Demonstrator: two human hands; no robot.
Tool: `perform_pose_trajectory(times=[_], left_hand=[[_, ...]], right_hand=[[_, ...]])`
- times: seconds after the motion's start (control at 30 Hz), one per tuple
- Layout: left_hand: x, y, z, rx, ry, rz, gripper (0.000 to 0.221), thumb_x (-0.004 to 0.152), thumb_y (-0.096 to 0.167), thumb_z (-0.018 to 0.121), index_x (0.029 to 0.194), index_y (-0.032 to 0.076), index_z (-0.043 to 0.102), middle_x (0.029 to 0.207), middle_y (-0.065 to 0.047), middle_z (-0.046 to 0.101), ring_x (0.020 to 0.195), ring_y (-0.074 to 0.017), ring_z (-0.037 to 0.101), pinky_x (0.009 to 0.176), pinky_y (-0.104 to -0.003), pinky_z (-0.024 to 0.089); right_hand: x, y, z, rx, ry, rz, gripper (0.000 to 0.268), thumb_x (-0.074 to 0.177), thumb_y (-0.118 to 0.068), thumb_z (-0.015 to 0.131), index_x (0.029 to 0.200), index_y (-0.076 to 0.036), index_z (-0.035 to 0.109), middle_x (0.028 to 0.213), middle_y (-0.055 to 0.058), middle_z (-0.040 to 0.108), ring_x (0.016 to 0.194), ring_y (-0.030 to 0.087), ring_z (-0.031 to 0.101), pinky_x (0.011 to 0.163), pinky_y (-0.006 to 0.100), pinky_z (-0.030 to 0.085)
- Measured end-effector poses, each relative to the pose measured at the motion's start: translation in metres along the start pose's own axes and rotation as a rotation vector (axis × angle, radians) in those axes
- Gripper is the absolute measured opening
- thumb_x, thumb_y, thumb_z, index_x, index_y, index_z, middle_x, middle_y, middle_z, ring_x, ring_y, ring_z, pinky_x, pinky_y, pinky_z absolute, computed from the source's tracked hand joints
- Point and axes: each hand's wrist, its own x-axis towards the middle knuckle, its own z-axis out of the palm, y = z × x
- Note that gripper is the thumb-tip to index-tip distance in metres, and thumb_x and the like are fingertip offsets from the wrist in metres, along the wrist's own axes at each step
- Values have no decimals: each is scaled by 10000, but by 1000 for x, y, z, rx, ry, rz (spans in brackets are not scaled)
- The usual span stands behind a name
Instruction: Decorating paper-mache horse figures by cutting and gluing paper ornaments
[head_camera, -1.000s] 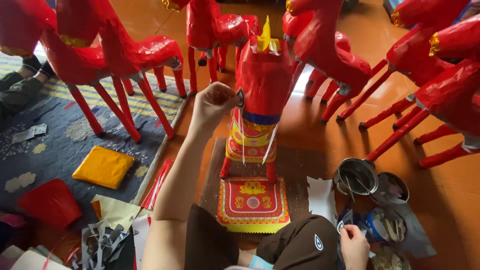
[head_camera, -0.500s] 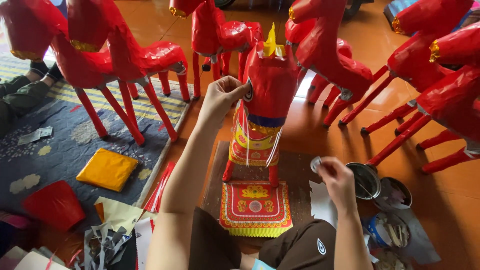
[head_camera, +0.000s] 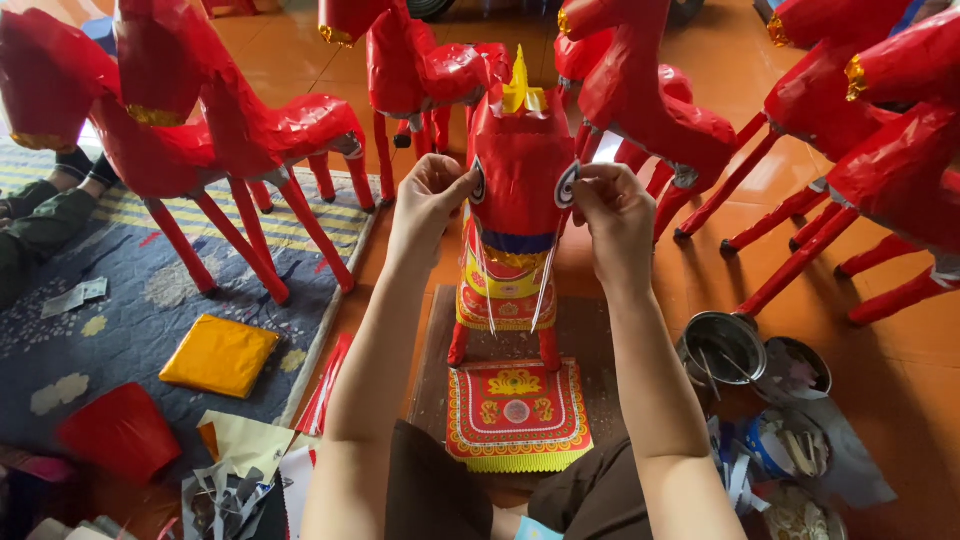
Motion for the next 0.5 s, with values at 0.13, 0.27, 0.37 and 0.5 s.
perform_pose_trajectory(times=[0.13, 0.27, 0.37, 0.5], left_hand=[[0, -12, 4, -36, 25, 65, 243, 793, 147, 831, 839, 41, 618, 646, -15, 533, 578, -57, 493, 493, -162, 370], [-6, -13, 13, -14, 59, 154, 225, 813, 148, 822, 887, 31, 644, 694, -17, 570, 645, -56, 528, 556, -176, 408], [-15, -7, 15, 52, 93, 222, 202, 840, 157, 804, 905, 23, 667, 716, -38, 613, 690, -74, 557, 618, -201, 449], [-27, -8, 9, 226, 135, 444, 112, 898, 23, 703, 1007, 51, 703, 849, -98, 654, 752, -155, 641, 670, -248, 533]], right_hand=[[3, 3, 1, 94, -2, -7, 119, 866, 80, 650, 966, 25, 616, 698, 111, 585, 576, 113, 573, 506, 200, 455], [3, 5, 2, -13, -13, -100, 108, 861, 105, 671, 905, 30, 607, 659, 123, 588, 537, 129, 567, 505, 211, 462], [3, 5, 5, -32, 0, -134, 119, 847, 100, 700, 882, 18, 623, 640, 97, 581, 527, 107, 551, 493, 201, 437], [-1, -3, 2, -131, 15, -178, 100, 852, 63, 724, 908, -11, 687, 678, 82, 624, 553, 76, 516, 515, 203, 431]])
